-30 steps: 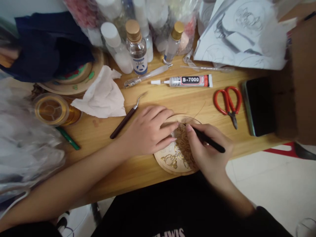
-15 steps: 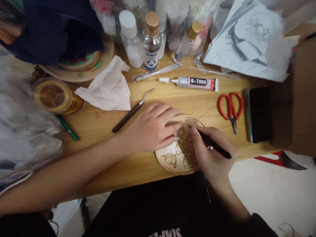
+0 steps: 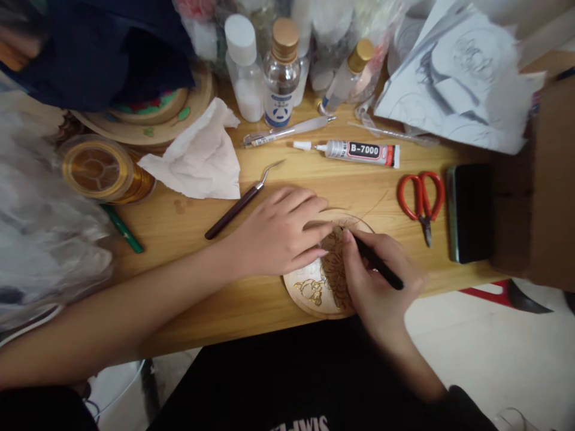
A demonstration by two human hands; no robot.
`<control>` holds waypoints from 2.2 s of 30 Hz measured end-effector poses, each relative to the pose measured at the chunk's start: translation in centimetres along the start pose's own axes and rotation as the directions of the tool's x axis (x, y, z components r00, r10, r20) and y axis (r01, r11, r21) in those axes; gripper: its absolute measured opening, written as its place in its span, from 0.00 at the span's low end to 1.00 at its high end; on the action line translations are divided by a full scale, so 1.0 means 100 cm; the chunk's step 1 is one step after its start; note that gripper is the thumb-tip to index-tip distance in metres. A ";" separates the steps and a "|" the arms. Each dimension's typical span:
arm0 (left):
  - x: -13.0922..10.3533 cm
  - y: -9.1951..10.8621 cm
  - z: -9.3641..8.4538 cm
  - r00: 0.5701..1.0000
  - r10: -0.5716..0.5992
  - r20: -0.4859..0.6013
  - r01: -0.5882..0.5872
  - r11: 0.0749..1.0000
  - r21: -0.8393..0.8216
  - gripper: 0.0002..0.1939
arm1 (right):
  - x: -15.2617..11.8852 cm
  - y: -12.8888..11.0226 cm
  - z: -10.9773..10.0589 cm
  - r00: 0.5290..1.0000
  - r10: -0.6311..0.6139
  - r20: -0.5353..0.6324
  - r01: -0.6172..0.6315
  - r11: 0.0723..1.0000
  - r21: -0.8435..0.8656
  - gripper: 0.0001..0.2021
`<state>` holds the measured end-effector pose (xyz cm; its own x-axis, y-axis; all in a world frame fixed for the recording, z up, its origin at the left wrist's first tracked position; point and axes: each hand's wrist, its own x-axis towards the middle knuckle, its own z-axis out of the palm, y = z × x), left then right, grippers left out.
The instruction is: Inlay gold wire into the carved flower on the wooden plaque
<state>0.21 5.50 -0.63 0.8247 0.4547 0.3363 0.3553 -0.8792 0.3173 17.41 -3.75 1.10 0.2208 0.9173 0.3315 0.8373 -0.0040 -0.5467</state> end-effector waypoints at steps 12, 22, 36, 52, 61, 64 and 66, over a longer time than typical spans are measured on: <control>0.000 0.000 -0.002 1.000 -0.004 0.014 0.004 1.000 0.014 0.17 | 0.001 -0.001 -0.002 0.999 -0.035 0.015 0.035 0.999 0.016 0.06; 0.001 0.000 -0.002 1.000 -0.002 0.010 0.002 1.000 0.001 0.17 | 0.002 -0.002 -0.002 0.997 -0.064 0.036 0.066 0.996 -0.052 0.04; 0.001 0.000 -0.002 1.000 -0.003 0.028 0.002 1.000 0.023 0.18 | 0.004 0.003 -0.006 0.992 -0.089 0.086 0.092 0.995 -0.030 0.05; 0.002 0.000 -0.004 0.999 -0.002 0.052 0.001 1.000 0.018 0.17 | 0.004 0.005 -0.006 0.988 -0.119 0.103 0.114 0.992 0.054 0.10; 0.002 0.000 -0.002 0.999 0.008 0.033 -0.009 0.999 0.039 0.16 | 0.007 0.010 -0.010 0.969 -0.191 0.156 0.180 0.980 0.081 0.13; 0.002 0.000 -0.002 1.000 0.012 0.026 -0.013 0.999 0.038 0.16 | 0.008 0.013 -0.009 0.967 -0.203 0.155 0.189 0.977 0.100 0.13; 0.002 0.000 -0.002 1.000 0.015 0.025 -0.016 0.999 0.035 0.16 | 0.008 0.014 -0.009 0.972 -0.193 0.138 0.178 0.978 0.112 0.14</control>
<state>0.27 5.61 -0.43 0.8408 0.4379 0.3182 0.3576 -0.8906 0.2809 19.24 -3.40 1.30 -0.0159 0.9467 0.3217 0.8018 0.2043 -0.5616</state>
